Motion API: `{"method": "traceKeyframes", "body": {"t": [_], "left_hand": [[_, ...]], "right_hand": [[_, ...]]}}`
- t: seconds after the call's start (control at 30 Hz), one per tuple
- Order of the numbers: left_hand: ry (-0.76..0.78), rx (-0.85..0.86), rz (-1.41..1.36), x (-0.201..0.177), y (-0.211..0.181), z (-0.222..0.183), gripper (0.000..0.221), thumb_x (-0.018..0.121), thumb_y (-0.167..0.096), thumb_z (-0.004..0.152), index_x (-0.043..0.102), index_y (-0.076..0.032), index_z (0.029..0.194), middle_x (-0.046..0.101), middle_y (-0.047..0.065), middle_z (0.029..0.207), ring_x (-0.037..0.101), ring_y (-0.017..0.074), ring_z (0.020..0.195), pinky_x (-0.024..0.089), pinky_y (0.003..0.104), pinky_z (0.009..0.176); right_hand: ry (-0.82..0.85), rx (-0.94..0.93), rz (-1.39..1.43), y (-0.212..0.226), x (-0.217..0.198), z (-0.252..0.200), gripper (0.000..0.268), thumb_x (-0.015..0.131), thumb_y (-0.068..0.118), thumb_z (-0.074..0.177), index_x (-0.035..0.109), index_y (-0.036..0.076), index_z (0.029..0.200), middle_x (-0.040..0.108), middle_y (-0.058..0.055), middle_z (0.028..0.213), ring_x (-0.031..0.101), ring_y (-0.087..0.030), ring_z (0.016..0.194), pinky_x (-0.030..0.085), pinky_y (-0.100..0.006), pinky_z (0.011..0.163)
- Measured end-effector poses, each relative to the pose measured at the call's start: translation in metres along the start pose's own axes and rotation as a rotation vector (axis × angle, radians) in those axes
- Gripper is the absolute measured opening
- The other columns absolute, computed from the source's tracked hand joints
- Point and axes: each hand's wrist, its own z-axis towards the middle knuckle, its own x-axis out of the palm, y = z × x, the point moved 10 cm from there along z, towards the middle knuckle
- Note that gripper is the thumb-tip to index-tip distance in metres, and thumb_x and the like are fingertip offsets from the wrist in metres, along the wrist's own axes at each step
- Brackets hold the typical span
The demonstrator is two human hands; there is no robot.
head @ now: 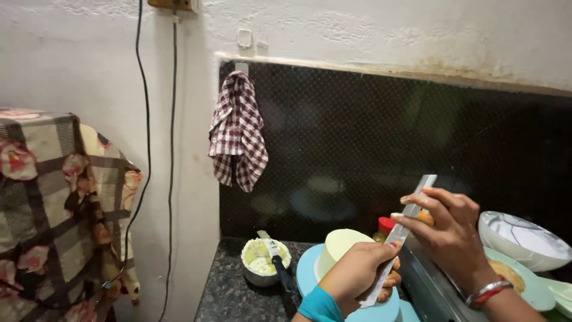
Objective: The person smooths frosting on a cake on a rotating stand using a plastic scraper and a metal blade, then wipes their hand on a hanging cloth.
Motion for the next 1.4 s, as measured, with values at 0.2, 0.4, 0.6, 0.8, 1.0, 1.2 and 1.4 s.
{"method": "traceKeyframes", "body": {"t": [0.2, 0.4, 0.6, 0.8, 1.0, 1.2, 1.4], "left_hand": [[0.113, -0.051, -0.111, -0.002, -0.016, -0.027, 0.034, 0.051, -0.030, 0.114, 0.055, -0.006, 0.090, 0.049, -0.001, 0.063, 0.045, 0.0064, 0.050, 0.036, 0.020, 0.043], [0.017, -0.042, 0.035, -0.016, -0.060, -0.081, 0.031, 0.052, -0.029, 0.109, 0.054, -0.007, 0.087, 0.048, 0.000, 0.060, 0.040, 0.0066, 0.042, 0.033, 0.021, 0.038], [-0.046, 0.204, -0.010, -0.031, -0.125, -0.129, 0.034, 0.052, -0.032, 0.109, 0.055, -0.008, 0.085, 0.047, -0.001, 0.056, 0.039, 0.0066, 0.039, 0.032, 0.021, 0.036], [-0.325, 0.398, 0.032, -0.071, -0.156, -0.149, 0.036, 0.054, -0.037, 0.105, 0.054, -0.008, 0.083, 0.047, 0.000, 0.055, 0.041, 0.0093, 0.039, 0.035, 0.023, 0.038], [-0.379, 0.429, 0.020, -0.103, -0.148, -0.158, 0.037, 0.055, -0.037, 0.105, 0.053, -0.008, 0.082, 0.049, 0.002, 0.056, 0.042, 0.0094, 0.042, 0.036, 0.024, 0.040], [-0.450, 0.406, -0.003, -0.145, -0.137, -0.170, 0.038, 0.054, -0.038, 0.104, 0.053, -0.007, 0.082, 0.047, 0.002, 0.055, 0.042, 0.0104, 0.041, 0.036, 0.025, 0.040], [-0.462, 0.406, -0.027, -0.180, -0.129, -0.167, 0.037, 0.055, -0.037, 0.105, 0.054, -0.007, 0.083, 0.047, 0.002, 0.055, 0.044, 0.0103, 0.042, 0.037, 0.025, 0.039]], "right_hand": [[0.043, -0.068, -0.123, -0.028, 0.020, 0.018, 0.026, 0.079, 0.017, 0.073, 0.080, 0.031, 0.096, 0.065, 0.008, 0.125, 0.050, -0.021, 0.132, 0.031, -0.046, 0.110], [0.109, 0.086, -0.246, -0.091, 0.050, 0.026, 0.017, 0.081, 0.023, 0.077, 0.080, 0.033, 0.090, 0.063, 0.012, 0.132, 0.046, -0.019, 0.144, 0.030, -0.042, 0.115], [-0.007, 0.350, -0.154, -0.148, 0.097, 0.021, 0.006, 0.081, 0.027, 0.093, 0.078, 0.028, 0.088, 0.059, 0.005, 0.122, 0.042, -0.024, 0.133, 0.032, -0.042, 0.116], [-0.112, 0.668, 0.473, -0.081, 0.190, 0.031, 0.030, 0.080, 0.027, 0.096, 0.063, 0.003, 0.103, 0.064, -0.012, 0.111, 0.049, -0.032, 0.122, 0.046, -0.043, 0.096], [0.177, 0.770, 1.288, 0.035, 0.298, 0.041, 0.048, 0.043, 0.031, 0.093, 0.083, 0.004, 0.094, 0.082, -0.008, 0.091, 0.074, -0.014, 0.085, 0.051, -0.030, 0.088], [0.507, 1.185, 0.697, 0.086, 0.326, -0.022, 0.032, 0.057, 0.025, 0.089, 0.087, 0.018, 0.096, 0.073, -0.018, 0.069, 0.066, -0.022, 0.066, 0.049, -0.036, 0.067], [0.402, 1.307, 0.973, 0.125, 0.387, -0.062, 0.016, 0.072, 0.013, 0.076, 0.083, 0.004, 0.084, 0.076, -0.003, 0.071, 0.068, -0.015, 0.065, 0.050, -0.029, 0.062]]}}
